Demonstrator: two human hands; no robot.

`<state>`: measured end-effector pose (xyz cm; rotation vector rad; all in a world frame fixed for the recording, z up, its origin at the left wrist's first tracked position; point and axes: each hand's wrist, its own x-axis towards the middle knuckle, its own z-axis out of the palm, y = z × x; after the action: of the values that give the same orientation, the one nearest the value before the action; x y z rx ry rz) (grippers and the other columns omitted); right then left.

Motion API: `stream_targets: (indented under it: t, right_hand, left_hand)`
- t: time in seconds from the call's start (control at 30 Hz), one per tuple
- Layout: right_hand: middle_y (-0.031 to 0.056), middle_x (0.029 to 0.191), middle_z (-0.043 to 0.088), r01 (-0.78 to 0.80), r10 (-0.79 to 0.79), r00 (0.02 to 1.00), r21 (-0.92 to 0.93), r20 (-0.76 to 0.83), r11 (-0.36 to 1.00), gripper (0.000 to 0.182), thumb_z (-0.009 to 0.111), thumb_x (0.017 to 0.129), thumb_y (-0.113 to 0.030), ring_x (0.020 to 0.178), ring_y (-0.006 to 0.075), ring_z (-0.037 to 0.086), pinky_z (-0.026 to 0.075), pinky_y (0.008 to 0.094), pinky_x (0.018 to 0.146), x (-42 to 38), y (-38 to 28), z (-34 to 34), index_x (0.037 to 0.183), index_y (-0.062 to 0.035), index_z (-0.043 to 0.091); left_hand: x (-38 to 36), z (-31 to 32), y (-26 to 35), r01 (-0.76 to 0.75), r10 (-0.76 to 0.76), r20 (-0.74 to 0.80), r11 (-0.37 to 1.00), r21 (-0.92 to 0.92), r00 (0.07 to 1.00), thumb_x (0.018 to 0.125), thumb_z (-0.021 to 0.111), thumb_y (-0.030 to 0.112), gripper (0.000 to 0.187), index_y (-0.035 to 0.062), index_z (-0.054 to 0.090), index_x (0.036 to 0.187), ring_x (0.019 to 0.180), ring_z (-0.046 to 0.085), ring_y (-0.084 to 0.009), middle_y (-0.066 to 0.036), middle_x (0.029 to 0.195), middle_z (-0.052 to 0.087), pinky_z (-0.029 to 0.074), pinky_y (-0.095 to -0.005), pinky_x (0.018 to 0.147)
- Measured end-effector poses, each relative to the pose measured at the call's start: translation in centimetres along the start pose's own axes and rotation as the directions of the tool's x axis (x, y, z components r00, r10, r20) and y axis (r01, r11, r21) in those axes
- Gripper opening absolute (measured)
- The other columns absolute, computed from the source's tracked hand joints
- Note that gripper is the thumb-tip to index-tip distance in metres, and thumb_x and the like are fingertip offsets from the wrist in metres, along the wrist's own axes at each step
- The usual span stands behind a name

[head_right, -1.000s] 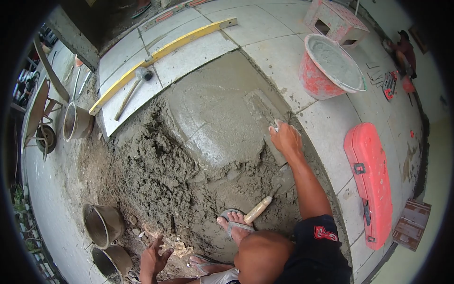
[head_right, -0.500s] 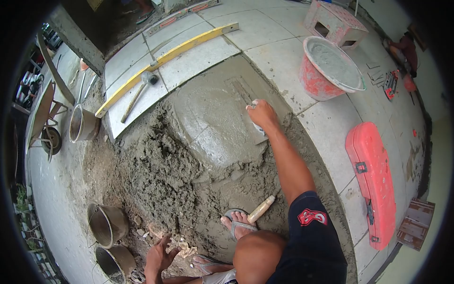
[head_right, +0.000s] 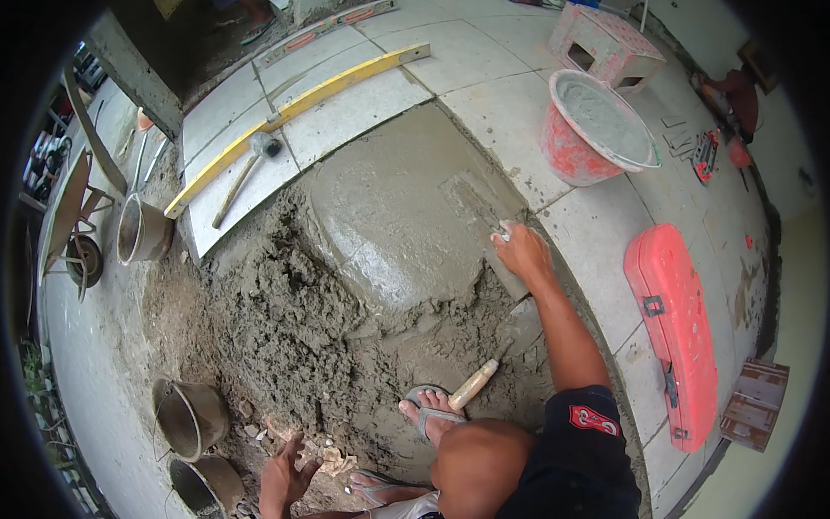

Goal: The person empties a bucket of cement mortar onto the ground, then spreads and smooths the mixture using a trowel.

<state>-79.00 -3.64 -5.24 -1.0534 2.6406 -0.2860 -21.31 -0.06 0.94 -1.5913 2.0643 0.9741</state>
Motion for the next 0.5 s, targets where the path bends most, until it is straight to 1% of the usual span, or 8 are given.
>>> stream_targets:
  t: [0.13, 0.2, 0.27, 0.33, 0.37, 0.4, 0.43, 0.5]
  right_hand:
    - [0.0259, 0.121, 0.070, -0.080, 0.078, 0.994, -0.029, -0.073, 0.996, 0.052, 0.066, 0.095, -0.037, 0.115, 0.0422, 0.066, 0.051, 0.0491, 0.099, -3.3, 4.4, -1.3, 0.133, -0.0030, 0.065]
    - [0.0259, 0.122, 0.069, -0.123, 0.117, 0.988, -0.056, -0.102, 0.991, 0.052, 0.066, 0.095, -0.038, 0.115, 0.0422, 0.066, 0.051, 0.0490, 0.099, -4.4, 4.4, -1.8, 0.134, -0.0034, 0.065]
    - [0.0263, 0.124, 0.069, 0.049, -0.043, 0.992, 0.047, -0.122, 0.998, 0.051, 0.064, 0.096, -0.038, 0.115, 0.0430, 0.066, 0.051, 0.0489, 0.098, -4.8, 3.2, -1.5, 0.134, -0.0030, 0.065]
    - [0.0264, 0.121, 0.069, 0.137, -0.135, 0.990, 0.054, -0.043, 0.989, 0.052, 0.063, 0.097, -0.038, 0.114, 0.0433, 0.066, 0.052, 0.0493, 0.098, -3.7, -0.7, -0.9, 0.135, -0.0028, 0.063]
    - [0.0265, 0.120, 0.070, 0.193, -0.193, 0.981, 0.042, -0.007, 0.980, 0.052, 0.062, 0.097, -0.038, 0.113, 0.0434, 0.067, 0.052, 0.0497, 0.097, -3.0, -2.7, -0.3, 0.136, -0.0025, 0.063]
    - [0.0268, 0.119, 0.070, 0.263, -0.265, 0.963, 0.039, 0.043, 0.964, 0.052, 0.061, 0.098, -0.036, 0.111, 0.0432, 0.067, 0.052, 0.0502, 0.097, -2.4, -4.9, 0.5, 0.136, -0.0020, 0.062]
    - [0.0271, 0.117, 0.070, 0.334, -0.336, 0.937, 0.041, 0.095, 0.942, 0.051, 0.060, 0.098, -0.035, 0.109, 0.0430, 0.068, 0.052, 0.0506, 0.096, -1.9, -7.1, 1.4, 0.137, -0.0015, 0.061]
    - [0.0288, 0.113, 0.071, 0.451, -0.443, 0.868, 0.017, 0.225, 0.892, 0.046, 0.060, 0.099, -0.030, 0.105, 0.0435, 0.069, 0.054, 0.0526, 0.093, -1.3, -11.6, 2.5, 0.131, 0.0020, 0.062]
  left_hand:
    - [-0.6, 0.3, -0.6, -0.022, 0.021, -0.046, 0.999, -0.029, 0.999, 0.088, 0.077, 0.046, 0.074, 0.0072, 0.052, 0.146, 0.108, 0.072, -0.0350, -0.017, 0.122, 0.072, 0.058, -0.0447, 0.090]
    - [-0.8, -0.4, 0.1, 0.036, -0.036, 0.019, 0.999, -0.032, 0.999, 0.088, 0.076, 0.047, 0.074, 0.0083, 0.052, 0.147, 0.109, 0.071, -0.0369, -0.018, 0.122, 0.072, 0.057, -0.0450, 0.091]
    - [-0.5, 0.3, -0.6, 0.029, -0.028, 0.029, 0.999, -0.022, 0.999, 0.088, 0.076, 0.048, 0.073, 0.0088, 0.053, 0.146, 0.109, 0.071, -0.0380, -0.018, 0.122, 0.072, 0.057, -0.0454, 0.092]
    - [0.1, 1.1, -1.5, 0.031, -0.030, 0.032, 0.999, -0.012, 0.999, 0.088, 0.075, 0.048, 0.073, 0.0094, 0.053, 0.146, 0.109, 0.071, -0.0390, -0.018, 0.121, 0.072, 0.057, -0.0459, 0.092]
    - [0.4, 1.6, -1.9, -0.007, 0.007, 0.026, 1.000, 0.002, 1.000, 0.089, 0.073, 0.051, 0.072, 0.0092, 0.054, 0.145, 0.108, 0.070, -0.0416, -0.022, 0.122, 0.071, 0.057, -0.0479, 0.091]
    - [0.3, 1.9, -2.1, -0.042, 0.042, 0.019, 0.999, 0.017, 0.999, 0.090, 0.071, 0.053, 0.072, 0.0091, 0.055, 0.145, 0.106, 0.070, -0.0441, -0.026, 0.123, 0.069, 0.057, -0.0498, 0.090]
    - [0.2, 1.9, -1.9, -0.024, 0.024, 0.017, 1.000, 0.013, 1.000, 0.090, 0.071, 0.053, 0.072, 0.0091, 0.055, 0.145, 0.106, 0.070, -0.0441, -0.026, 0.123, 0.069, 0.057, -0.0498, 0.090]
    - [0.4, 1.2, -1.2, -0.007, 0.008, 0.053, 1.000, -0.011, 0.999, 0.091, 0.071, 0.052, 0.071, 0.0090, 0.055, 0.145, 0.107, 0.069, -0.0446, -0.026, 0.123, 0.069, 0.056, -0.0502, 0.091]
